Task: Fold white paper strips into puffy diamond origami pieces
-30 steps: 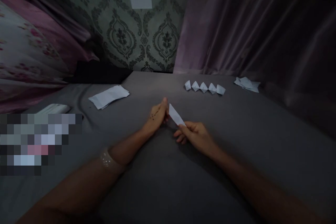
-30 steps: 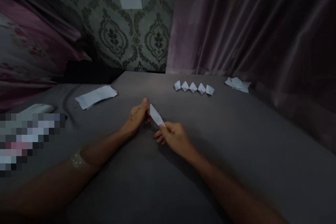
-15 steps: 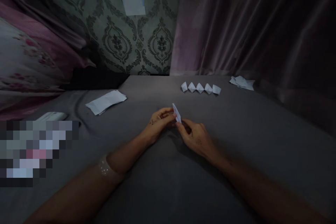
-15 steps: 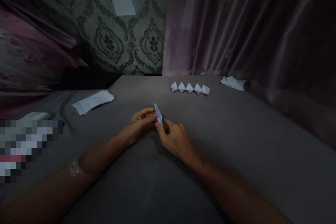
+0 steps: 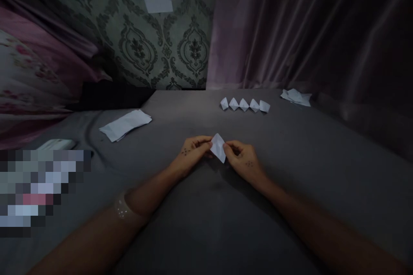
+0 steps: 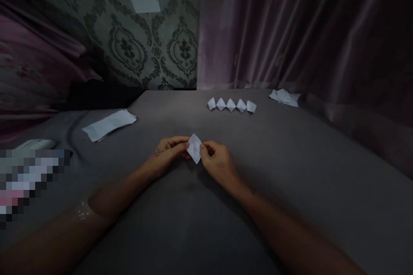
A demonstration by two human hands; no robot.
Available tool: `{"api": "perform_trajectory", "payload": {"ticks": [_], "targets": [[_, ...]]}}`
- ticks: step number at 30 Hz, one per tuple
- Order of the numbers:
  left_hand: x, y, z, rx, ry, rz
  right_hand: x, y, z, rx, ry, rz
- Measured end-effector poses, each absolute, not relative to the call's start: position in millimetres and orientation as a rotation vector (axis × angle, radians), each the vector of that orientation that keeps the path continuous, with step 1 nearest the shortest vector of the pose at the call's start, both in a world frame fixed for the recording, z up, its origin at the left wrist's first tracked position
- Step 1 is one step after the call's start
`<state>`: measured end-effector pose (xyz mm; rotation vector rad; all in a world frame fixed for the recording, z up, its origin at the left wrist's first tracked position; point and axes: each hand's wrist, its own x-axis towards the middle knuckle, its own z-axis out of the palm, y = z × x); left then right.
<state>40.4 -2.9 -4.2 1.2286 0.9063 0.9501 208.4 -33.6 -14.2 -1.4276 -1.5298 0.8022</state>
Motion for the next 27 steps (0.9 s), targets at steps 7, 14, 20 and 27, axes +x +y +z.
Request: {"api": "perform_trajectory", "payload": {"ticks": [7,14,20,27], "targets": [[48,-9,-9,1.462,1.044,0.967,205,-35,-14,-1.448,-1.544,0.739],[47,-11,-14,1.626,1.047,0.949,203,-33,-20,-1.362,-1.532,0.631],[47,-14,-12,1.723,1.056,0.929,203,-34,-16,-1.326,-1.578,0.555],[47,-15,-12,1.789,1.062,0.942,207,-36,-8,-1.158,-1.695,0.523]]}}
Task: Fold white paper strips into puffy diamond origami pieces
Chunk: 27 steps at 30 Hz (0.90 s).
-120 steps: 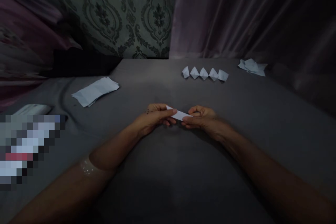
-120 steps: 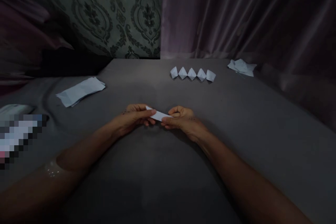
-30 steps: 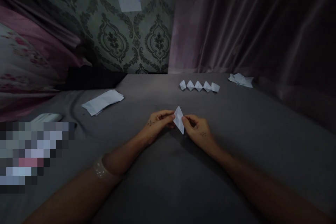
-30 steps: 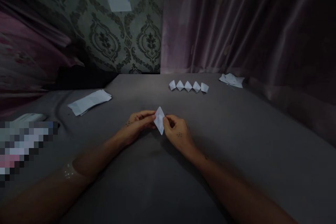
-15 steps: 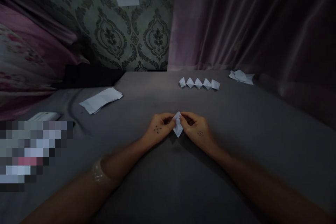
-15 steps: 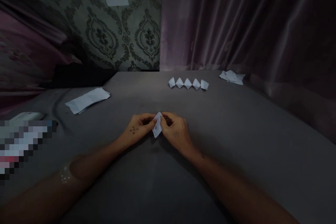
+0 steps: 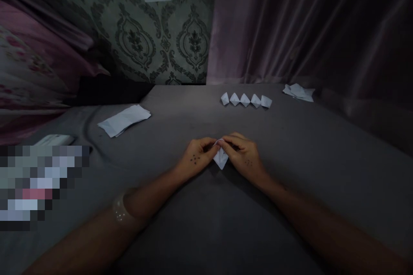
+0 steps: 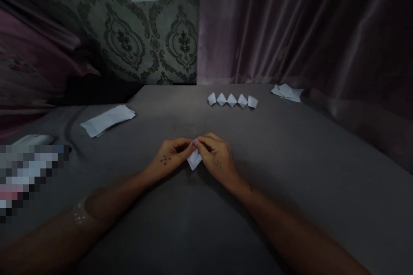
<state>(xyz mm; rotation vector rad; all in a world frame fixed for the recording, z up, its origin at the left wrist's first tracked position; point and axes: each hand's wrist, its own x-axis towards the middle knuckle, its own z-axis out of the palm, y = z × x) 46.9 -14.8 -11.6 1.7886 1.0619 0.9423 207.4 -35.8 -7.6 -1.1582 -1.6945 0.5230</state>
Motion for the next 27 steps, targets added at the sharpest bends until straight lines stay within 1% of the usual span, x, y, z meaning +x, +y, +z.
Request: {"api": "perform_trajectory", "payload": {"ticks": [5,7,9,13,16,22,27], "targets": [[43,-17,-11,1.973,1.152,1.057,204,-37,-7,-1.051,-1.697,0.527],[41,-18,-10,2.097,1.147,1.161,202,-38,-5,-1.074,-1.591,0.602],[40,-18,-10,2.211,1.132,1.311,201,-40,-2,-1.121,-1.445,0.792],[36,-15,-11,2.356,1.148,1.589,203,-44,4,-1.189,-1.237,1.304],[34,-12,-11,2.419,1.179,1.651,201,-47,5,-1.175,-1.226,1.498],[35,-14,-9,2.445,1.181,1.685,196,-49,7,-1.258,-1.219,1.532],[37,-15,-10,2.383,1.208,1.645,194,-48,7,-1.28,-1.187,1.522]]}}
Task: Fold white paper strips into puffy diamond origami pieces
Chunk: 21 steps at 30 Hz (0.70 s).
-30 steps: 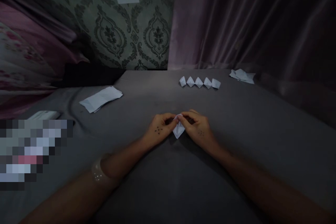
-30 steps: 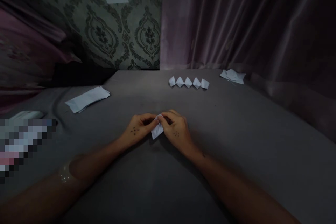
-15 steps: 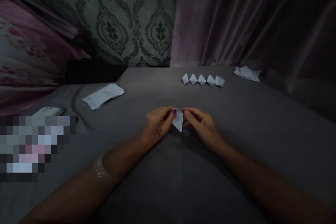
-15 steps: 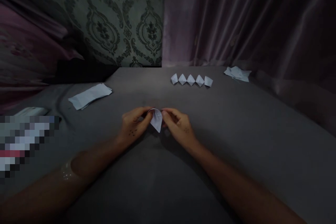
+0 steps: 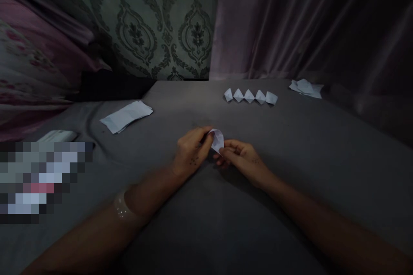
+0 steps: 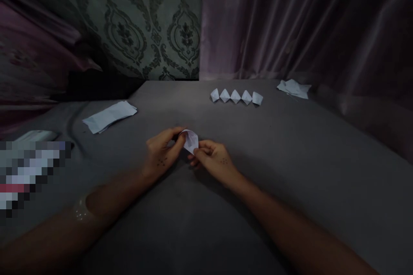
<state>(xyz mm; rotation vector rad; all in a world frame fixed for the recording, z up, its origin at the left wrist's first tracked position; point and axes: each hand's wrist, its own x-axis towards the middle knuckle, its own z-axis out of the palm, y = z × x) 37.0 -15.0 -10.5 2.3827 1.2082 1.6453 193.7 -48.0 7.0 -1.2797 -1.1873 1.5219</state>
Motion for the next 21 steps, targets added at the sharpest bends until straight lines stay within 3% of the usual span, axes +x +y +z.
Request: {"api": "perform_trajectory", "payload": {"ticks": [10,21], "targets": [[43.9,-11.0,-11.7,1.818,1.357,1.16,187.1,-50.1,1.6,-1.561,-1.378,1.281],[45.3,-13.6,-14.3,1.854,1.393,1.002,189.2,-47.2,-2.2,-1.654,-1.519,1.062]]}}
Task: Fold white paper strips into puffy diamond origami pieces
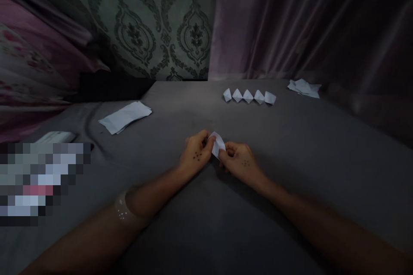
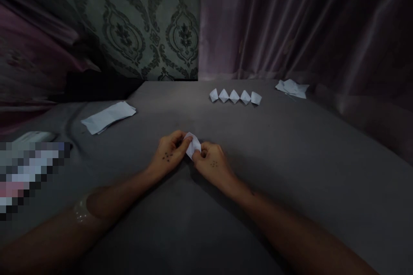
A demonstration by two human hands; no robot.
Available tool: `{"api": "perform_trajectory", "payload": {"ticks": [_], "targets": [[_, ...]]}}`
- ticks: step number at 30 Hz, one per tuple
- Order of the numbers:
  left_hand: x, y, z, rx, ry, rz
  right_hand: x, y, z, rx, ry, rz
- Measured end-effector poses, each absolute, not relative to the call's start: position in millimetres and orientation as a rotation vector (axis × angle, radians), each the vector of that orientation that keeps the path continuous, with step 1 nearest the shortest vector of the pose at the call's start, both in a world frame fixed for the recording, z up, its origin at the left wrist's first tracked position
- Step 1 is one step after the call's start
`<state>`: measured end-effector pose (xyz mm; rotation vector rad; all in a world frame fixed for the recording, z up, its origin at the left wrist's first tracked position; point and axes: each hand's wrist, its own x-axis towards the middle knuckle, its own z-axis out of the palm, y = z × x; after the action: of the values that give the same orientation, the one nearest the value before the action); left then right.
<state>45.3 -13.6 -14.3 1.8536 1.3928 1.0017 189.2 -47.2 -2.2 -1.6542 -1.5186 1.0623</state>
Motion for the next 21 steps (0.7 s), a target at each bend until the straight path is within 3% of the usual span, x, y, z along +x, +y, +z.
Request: {"api": "perform_trajectory", "payload": {"ticks": [21], "targets": [[49,-18,-12,1.793,1.384,0.805,191,-39,-6,-1.798,-1.484,1.04]]}}
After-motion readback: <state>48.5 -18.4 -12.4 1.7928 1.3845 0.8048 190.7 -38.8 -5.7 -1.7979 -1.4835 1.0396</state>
